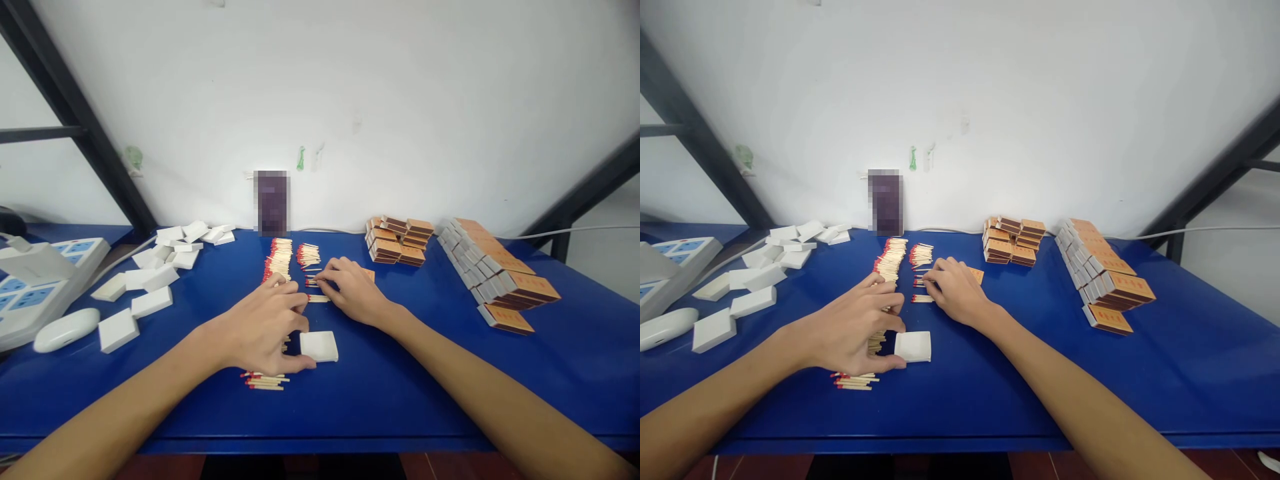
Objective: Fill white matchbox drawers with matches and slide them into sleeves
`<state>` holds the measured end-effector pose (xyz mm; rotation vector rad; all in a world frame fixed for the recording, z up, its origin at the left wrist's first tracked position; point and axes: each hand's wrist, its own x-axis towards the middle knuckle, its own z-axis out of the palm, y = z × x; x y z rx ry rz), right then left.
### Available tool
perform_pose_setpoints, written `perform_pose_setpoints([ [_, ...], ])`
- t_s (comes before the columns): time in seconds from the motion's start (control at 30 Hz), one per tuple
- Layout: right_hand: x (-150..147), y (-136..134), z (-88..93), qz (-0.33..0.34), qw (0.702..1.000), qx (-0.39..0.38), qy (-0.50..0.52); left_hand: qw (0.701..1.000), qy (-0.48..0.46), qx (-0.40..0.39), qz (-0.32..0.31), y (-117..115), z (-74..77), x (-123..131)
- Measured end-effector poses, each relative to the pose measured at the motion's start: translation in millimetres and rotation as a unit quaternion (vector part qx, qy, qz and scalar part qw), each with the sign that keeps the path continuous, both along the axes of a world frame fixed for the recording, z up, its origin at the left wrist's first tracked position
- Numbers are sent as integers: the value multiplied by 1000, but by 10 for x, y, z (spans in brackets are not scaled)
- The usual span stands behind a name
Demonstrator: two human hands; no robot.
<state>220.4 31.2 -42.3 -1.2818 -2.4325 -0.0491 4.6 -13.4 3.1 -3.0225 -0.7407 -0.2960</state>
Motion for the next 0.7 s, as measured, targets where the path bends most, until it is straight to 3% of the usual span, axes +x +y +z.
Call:
perform_pose_setpoints([
  [0.7,41,-64,63,31,999,-29,13,1000,12,2,9,6,0,-3],
])
